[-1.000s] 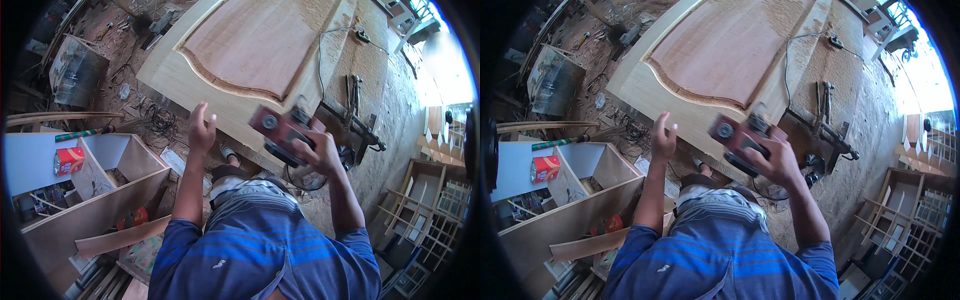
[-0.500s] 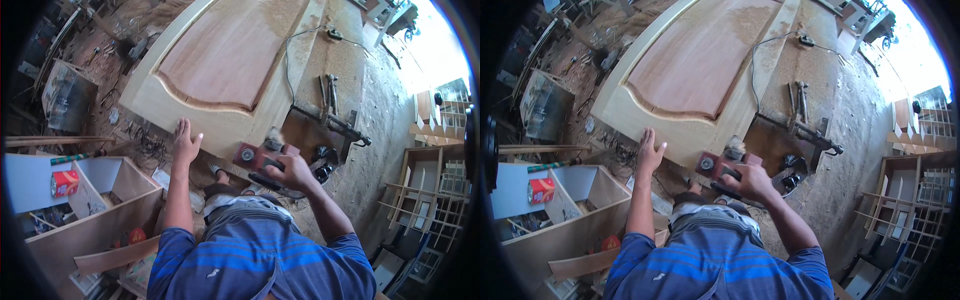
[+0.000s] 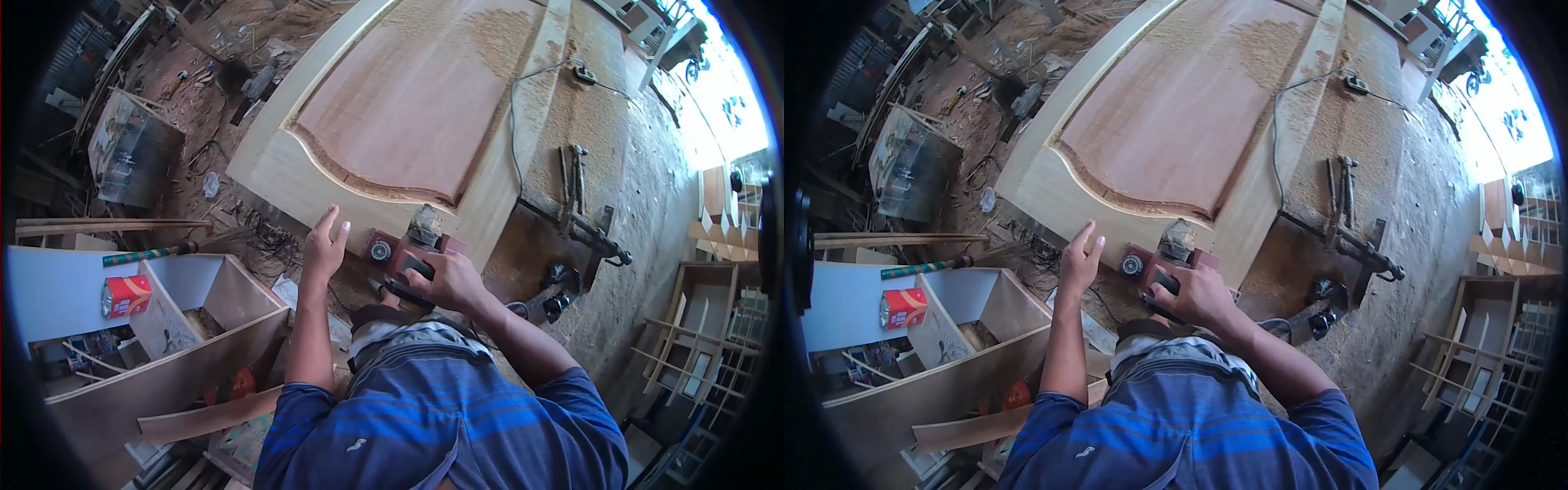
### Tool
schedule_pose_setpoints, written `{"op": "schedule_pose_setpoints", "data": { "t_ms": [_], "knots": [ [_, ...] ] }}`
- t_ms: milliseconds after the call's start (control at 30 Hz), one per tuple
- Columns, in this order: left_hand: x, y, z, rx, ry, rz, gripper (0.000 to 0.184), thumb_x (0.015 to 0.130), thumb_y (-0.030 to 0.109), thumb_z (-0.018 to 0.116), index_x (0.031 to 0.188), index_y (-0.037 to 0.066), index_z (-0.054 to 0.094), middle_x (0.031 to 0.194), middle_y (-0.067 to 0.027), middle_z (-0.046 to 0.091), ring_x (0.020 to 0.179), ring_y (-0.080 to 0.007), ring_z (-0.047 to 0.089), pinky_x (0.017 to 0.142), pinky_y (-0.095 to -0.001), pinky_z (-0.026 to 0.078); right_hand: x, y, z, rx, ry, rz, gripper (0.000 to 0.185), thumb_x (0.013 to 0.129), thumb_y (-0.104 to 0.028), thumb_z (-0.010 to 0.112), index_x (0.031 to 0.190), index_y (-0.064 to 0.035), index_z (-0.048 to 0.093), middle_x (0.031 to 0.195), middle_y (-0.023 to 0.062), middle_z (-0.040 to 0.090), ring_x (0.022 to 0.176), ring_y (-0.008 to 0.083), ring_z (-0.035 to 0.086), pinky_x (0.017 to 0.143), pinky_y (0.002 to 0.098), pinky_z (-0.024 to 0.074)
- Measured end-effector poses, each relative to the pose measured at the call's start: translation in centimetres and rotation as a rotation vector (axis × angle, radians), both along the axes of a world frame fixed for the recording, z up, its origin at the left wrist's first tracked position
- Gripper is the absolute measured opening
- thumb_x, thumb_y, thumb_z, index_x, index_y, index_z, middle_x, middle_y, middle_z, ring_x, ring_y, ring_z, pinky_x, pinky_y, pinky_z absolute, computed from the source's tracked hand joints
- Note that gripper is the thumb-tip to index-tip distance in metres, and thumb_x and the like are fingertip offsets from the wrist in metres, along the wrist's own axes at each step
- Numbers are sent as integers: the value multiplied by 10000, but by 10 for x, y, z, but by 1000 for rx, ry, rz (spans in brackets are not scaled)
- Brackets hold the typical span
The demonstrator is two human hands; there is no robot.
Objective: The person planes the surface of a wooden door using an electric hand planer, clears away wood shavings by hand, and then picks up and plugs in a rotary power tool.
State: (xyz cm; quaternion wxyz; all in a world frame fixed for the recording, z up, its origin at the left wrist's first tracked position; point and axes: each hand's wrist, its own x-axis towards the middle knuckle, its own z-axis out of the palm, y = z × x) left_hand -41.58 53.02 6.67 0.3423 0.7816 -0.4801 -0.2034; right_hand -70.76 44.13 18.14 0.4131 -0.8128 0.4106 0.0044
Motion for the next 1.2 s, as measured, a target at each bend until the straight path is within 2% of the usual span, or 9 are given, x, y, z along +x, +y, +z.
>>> {"op": "schedule_pose_setpoints", "data": {
  "t_ms": [133, 333, 533, 667, 767, 867, 1033, 1133, 1200],
  "knots": [
    [34, -3, -1, -99, -13, 74, 531, 1092, 267, 646, 1494, -79, 607, 1535, -295, 624, 1449, -434, 595, 1231, -474, 471, 54, -3, -14, -29, -48, 46, 518, 959, -500, 699, 1268, -94, 792, 963, 291, 772, 957, 477, 759, 875, 581, 592],
    [90, 3, 2, -209, -133, 251, 439, 1112, 205, 604, 1458, -64, 633, 1491, -273, 660, 1402, -425, 631, 1202, -491, 487, 142, -9, -8, -12, -94, 33, 524, 964, -503, 694, 1087, -6, 803, 896, 300, 759, 897, 490, 755, 873, 574, 587],
    [135, 14, 6, -330, -98, 431, 396, 1100, 159, 607, 1430, -56, 653, 1460, -267, 681, 1378, -421, 647, 1182, -489, 493, 235, -20, -13, -8, -104, 38, 544, 990, -526, 685, 1020, 6, 795, 898, 317, 756, 899, 491, 758, 872, 576, 587],
    [159, 18, 8, -395, -38, 579, 379, 1084, 139, 606, 1401, -59, 673, 1433, -259, 696, 1368, -386, 656, 1187, -473, 482, 298, -31, -26, -29, -95, 71, 563, 1004, -549, 667, 1024, -3, 805, 905, 310, 767, 927, 488, 766, 891, 574, 598],
    [175, 29, -6, -412, 20, 613, 416, 1114, 151, 600, 1475, -53, 634, 1506, -221, 663, 1403, -301, 632, 1213, -411, 459, 338, -41, -15, -1, -125, 82, 577, 1012, -559, 653, 1022, -2, 803, 910, 308, 770, 931, 488, 768, 895, 578, 596],
    [176, 36, -4, -402, 103, 663, 420, 1118, 153, 605, 1488, -44, 625, 1500, -208, 661, 1410, -288, 624, 1223, -404, 453, 377, -50, -22, 8, -149, 109, 589, 1028, -583, 632, 1092, -23, 801, 946, 302, 778, 956, 469, 774, 897, 560, 592],
    [165, 44, -11, -460, 91, 656, 405, 1117, 200, 615, 1433, -49, 656, 1458, -216, 683, 1370, -334, 647, 1196, -448, 474, 436, -70, -36, 16, -304, 162, 597, 1037, -621, 602, 1234, -92, 796, 988, 255, 794, 1001, 441, 774, 920, 543, 576],
    [168, 58, -31, -392, -87, 548, 427, 1143, 237, 602, 1453, -54, 639, 1473, -228, 672, 1395, -343, 632, 1200, -452, 473, 448, -76, -39, 26, -354, 149, 603, 1030, -631, 599, 1238, -100, 793, 985, 246, 792, 991, 434, 774, 932, 540, 572],
    [153, 54, -23, -440, 24, 600, 447, 1148, 236, 594, 1464, -78, 617, 1489, -243, 656, 1413, -352, 620, 1206, -462, 470, 422, -79, -31, -11, -409, 107, 581, 1021, -615, 622, 1210, -94, 797, 952, 247, 785, 945, 433, 776, 903, 534, 582]
  ]
}}
